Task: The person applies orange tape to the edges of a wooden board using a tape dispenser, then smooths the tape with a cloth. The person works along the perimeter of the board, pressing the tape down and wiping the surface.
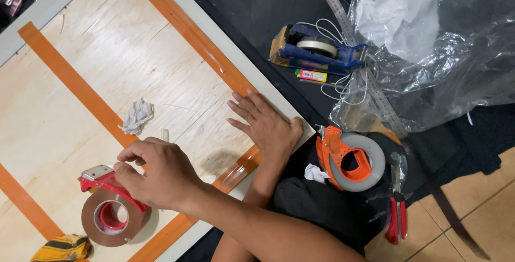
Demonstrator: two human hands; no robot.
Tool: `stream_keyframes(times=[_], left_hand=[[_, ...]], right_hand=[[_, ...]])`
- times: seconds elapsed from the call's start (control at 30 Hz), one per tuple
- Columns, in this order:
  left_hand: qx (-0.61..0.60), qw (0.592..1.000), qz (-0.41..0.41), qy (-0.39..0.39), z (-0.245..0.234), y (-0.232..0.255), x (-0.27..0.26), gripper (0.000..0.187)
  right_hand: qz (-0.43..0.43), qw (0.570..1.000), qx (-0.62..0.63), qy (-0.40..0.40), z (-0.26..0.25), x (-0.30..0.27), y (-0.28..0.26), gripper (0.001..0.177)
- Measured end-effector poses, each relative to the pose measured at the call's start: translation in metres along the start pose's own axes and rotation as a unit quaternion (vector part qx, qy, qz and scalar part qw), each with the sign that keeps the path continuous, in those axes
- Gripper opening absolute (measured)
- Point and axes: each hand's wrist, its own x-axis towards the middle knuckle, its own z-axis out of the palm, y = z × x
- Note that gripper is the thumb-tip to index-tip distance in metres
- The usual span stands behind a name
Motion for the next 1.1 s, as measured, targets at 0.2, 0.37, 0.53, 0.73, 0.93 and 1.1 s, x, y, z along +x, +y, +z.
stream_keyframes(times=[0.2,0.37,0.53,0.73,0.93,1.1], left_hand=[[-0.038,0.998,0.050,0.018,-0.011,-0.020,0.025,0.053],[-0.058,0.983,0.166,-0.044,-0.033,-0.048,0.007,0.037],[-0.049,0.956,0.259,-0.130,-0.039,-0.057,0.007,0.036],[-0.027,0.939,0.297,-0.172,-0.029,-0.047,0.023,0.053],[-0.044,0.923,0.326,-0.202,-0.026,-0.036,0.029,0.055],[-0.039,0.932,0.327,-0.151,-0.024,-0.041,0.035,0.053]], right_hand=[[0.003,0.999,-0.010,0.048,-0.002,0.004,-0.005,0.018],[0.007,0.999,0.004,0.045,0.000,0.006,-0.009,0.019],[0.026,1.000,0.002,0.018,0.009,0.006,-0.005,0.024],[0.029,0.999,0.005,0.022,0.007,0.008,-0.001,0.026],[0.068,0.998,-0.002,0.006,0.004,0.009,-0.003,0.026],[0.056,0.998,-0.006,0.007,0.003,0.009,-0.003,0.025]])
